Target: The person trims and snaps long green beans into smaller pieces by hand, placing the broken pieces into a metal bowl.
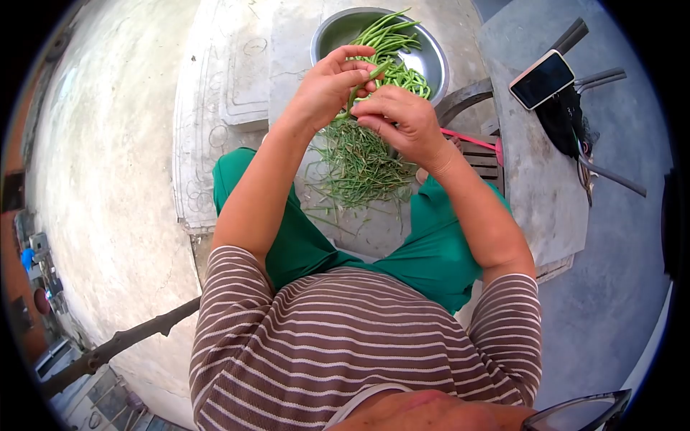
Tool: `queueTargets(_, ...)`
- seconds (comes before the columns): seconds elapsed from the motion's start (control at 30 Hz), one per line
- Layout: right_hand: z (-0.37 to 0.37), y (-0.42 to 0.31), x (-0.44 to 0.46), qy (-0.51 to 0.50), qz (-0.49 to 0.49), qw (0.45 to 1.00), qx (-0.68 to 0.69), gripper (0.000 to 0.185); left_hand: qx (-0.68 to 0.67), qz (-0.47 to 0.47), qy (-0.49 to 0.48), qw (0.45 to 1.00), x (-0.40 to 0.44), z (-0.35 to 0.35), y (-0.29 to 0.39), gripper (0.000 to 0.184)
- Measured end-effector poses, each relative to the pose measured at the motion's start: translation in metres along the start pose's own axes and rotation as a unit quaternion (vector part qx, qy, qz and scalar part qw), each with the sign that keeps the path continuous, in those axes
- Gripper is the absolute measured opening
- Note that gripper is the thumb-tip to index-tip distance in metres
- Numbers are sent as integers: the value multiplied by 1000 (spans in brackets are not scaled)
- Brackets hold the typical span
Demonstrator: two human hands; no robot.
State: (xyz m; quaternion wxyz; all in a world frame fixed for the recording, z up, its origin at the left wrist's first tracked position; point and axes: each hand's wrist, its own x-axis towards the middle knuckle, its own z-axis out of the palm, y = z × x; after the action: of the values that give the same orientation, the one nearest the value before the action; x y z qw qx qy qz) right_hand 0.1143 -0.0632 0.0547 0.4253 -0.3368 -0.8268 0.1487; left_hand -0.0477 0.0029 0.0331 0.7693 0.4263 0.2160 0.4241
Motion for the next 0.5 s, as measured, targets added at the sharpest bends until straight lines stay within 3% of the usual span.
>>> queueTargets(0.03, -8, 1, 8, -1, 1, 1000, 0, 22, 16, -2, -8, 1000, -1, 2, -1, 39)
queueTargets(0.1, -25, 4, 18, 92, 30, 978, -184, 19, 19, 4, -54, 998, -1, 4, -4, 37)
queueTargets(0.23, -36, 26, 14, 79, 38, 972, -217, 15, 13, -9, -52, 999, -3, 13, -1, 36)
queueTargets(0.33, -40, 30, 11, 106, 61, 976, -178, 15, 56, -73, 8, 996, -3, 17, 1, 29)
queueTargets(0.4, -44, 35, 11, 92, 34, 975, -201, 15, 163, -4, -24, 986, -1, 11, -9, 21)
queueTargets(0.5, -46, 27, 14, 61, -22, 964, -256, 13, 156, 21, -21, 987, 2, 9, -16, 18)
